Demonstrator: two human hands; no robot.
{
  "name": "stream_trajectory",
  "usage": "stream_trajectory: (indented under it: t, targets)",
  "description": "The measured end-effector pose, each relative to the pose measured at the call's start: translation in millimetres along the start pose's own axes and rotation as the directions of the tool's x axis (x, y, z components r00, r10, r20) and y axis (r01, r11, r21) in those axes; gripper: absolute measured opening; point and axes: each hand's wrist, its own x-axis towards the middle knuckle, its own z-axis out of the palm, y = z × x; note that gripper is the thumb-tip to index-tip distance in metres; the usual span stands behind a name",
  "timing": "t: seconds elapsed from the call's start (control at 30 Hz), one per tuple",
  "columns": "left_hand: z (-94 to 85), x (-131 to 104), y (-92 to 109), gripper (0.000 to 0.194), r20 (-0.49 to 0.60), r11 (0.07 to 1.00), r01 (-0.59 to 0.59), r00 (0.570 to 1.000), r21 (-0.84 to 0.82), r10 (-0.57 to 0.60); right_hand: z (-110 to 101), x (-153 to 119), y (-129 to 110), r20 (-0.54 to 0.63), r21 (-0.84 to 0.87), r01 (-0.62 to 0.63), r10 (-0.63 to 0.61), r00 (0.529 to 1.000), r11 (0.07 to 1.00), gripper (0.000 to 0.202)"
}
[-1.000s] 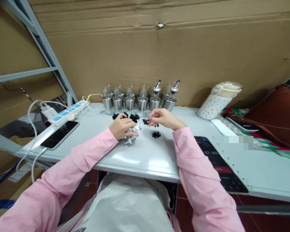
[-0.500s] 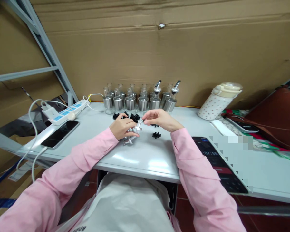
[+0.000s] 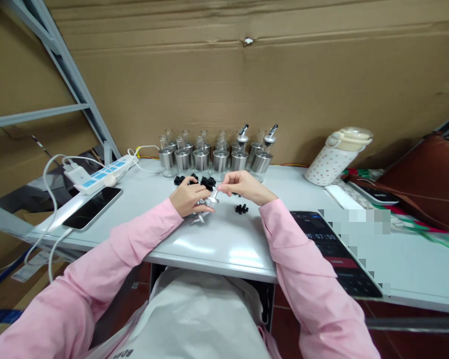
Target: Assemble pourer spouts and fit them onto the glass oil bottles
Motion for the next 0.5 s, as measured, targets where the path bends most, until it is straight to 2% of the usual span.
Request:
stream_trajectory:
  t: [0.17,0.33,0.5]
  targets:
    - [0.0,0.1,-0.3,0.055,-0.038,1.000,0.000,0.999,0.004,0.000,2.0,-0.3,0.6,0.046,0.089,0.004,-0.008,0.999,0.996,0.031]
    - [-2.7,1.0,0.4,0.056,-0.046,1.000,-0.007,0.999,-0.008,0.007,1.7,0.4,5.8,0.118,0.190,-0.018,-0.004,0.993,0.982,0.036]
    - [-3.0,1.4,2.4,0.058,-0.047,1.000,-0.019,0.999,-0.004,0.019,2.8,2.9,8.4,0.141,0.306,-0.025,-0.019,0.990,0.952,0.042]
